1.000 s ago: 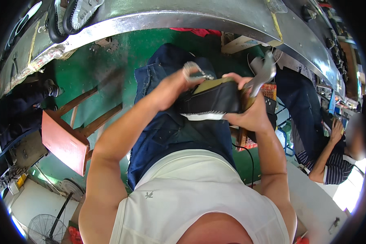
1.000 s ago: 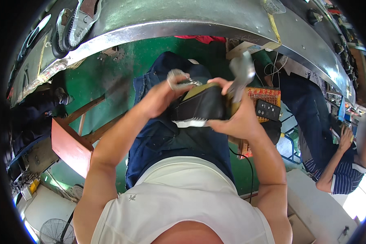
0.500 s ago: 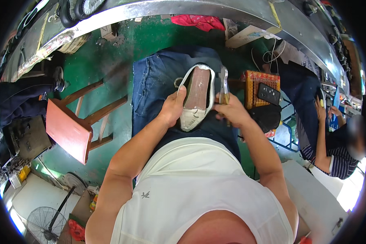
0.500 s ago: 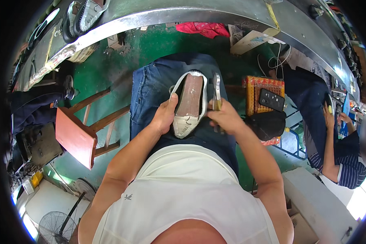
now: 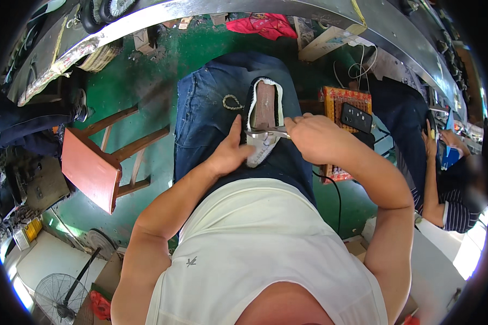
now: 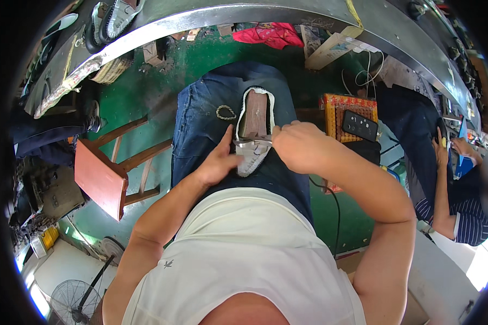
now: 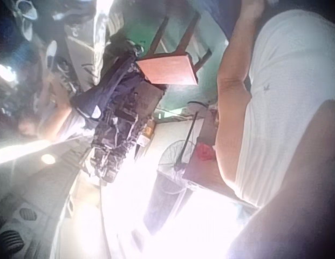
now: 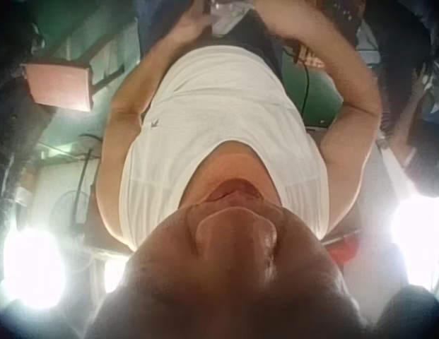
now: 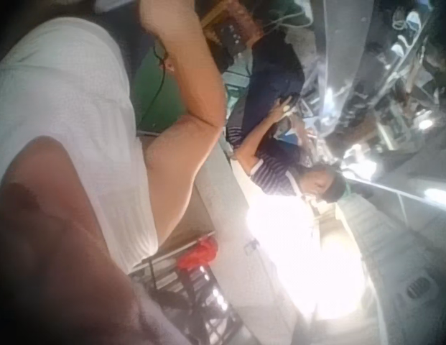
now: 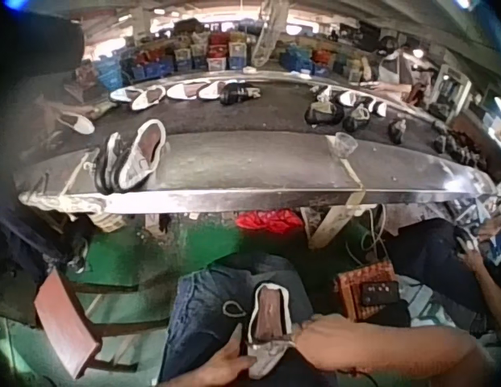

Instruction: Manually lasting shoe uppers onto lasts using lasting pliers in a factory production line.

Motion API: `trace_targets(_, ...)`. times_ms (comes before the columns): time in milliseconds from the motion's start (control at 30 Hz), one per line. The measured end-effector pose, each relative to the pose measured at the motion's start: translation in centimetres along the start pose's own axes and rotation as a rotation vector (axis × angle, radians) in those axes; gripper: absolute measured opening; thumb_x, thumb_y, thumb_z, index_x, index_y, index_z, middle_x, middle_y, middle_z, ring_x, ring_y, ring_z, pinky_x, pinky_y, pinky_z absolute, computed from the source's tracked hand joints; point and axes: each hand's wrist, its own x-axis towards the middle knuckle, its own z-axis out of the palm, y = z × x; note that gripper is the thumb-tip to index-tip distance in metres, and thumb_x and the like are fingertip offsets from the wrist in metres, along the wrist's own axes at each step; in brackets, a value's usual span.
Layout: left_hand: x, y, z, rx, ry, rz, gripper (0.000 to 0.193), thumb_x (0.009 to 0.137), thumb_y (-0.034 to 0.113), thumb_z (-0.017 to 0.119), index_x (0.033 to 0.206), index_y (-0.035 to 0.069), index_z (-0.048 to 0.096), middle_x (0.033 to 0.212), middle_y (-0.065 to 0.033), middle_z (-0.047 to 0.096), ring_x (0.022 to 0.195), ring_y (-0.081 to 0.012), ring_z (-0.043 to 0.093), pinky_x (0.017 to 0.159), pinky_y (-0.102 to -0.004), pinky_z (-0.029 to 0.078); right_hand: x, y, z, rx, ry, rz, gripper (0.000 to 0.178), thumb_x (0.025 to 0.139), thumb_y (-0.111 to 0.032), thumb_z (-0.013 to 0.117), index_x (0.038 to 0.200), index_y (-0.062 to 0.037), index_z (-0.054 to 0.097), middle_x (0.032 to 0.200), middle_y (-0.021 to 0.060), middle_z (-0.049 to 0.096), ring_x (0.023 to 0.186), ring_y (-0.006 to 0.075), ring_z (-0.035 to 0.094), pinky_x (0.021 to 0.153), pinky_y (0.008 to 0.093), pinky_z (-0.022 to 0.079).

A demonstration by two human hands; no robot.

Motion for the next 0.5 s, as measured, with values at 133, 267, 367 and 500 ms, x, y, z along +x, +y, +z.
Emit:
trace_targets(133, 0.3, -0.3, 0.7, -0.711, 0.036, -0.044, 0.08, 0.105, 0.05, 0.038, 0.161, -0.001, 0.011, 0.162, -0.0174, 0.031, 0.149, -0.0279, 0.031, 0.123, -0.0387, 0.022, 1.7, -0.1, -2.2, -0.118, -0.223, -0.041, 0.01, 0.078, -0.007, 0.064, 0.082, -0.0004, 0.07, 0.081, 0.0194, 0.071, 0.082, 0.0375, 0.071, 0.072, 0.0475, 0.055)
trace_targets(267, 1.6, 0.3, 2.4, -0.691, 0.36, -0.175, 0.072, 0.108, 0.055, 0.027, 0.159, 0.003, 0.027, 0.158, -0.0168, 0.039, 0.143, -0.0259, 0.04, 0.119, -0.0392, 0.03, 2.2, 2.2, 2.3, 0.009, -0.085, -0.091, 0.014, 0.083, -0.014, 0.068, 0.09, -0.0016, 0.069, 0.081, 0.0187, 0.07, 0.079, 0.0383, 0.069, 0.071, 0.0481, 0.054)
trace_targets(367, 3.2, 0.0, 2.8, -0.584, 0.456, -0.159, 0.068, 0.109, 0.054, 0.026, 0.155, 0.005, 0.037, 0.15, -0.0169, 0.049, 0.136, -0.0251, 0.048, 0.114, -0.0377, 0.037, 2.2, 3.9, 5.9, 0.113, 0.061, -0.128, 0.022, 0.086, -0.018, 0.069, 0.1, -0.0012, 0.065, 0.086, 0.0182, 0.069, 0.083, 0.0383, 0.068, 0.073, 0.0487, 0.054)
trace_targets(500, 4.9, -3.4, 2.3, -0.099, 0.63, 0.1, 0.062, 0.11, 0.042, 0.029, 0.144, -0.007, 0.048, 0.141, -0.0249, 0.057, 0.131, -0.0326, 0.055, 0.11, -0.0359, 0.041, 0.9, 2.8, 6.6, 0.179, 0.251, -0.098, 0.034, 0.085, -0.014, 0.07, 0.114, 0.002, 0.061, 0.092, 0.0175, 0.067, 0.088, 0.04, 0.065, 0.078, 0.0485, 0.053)
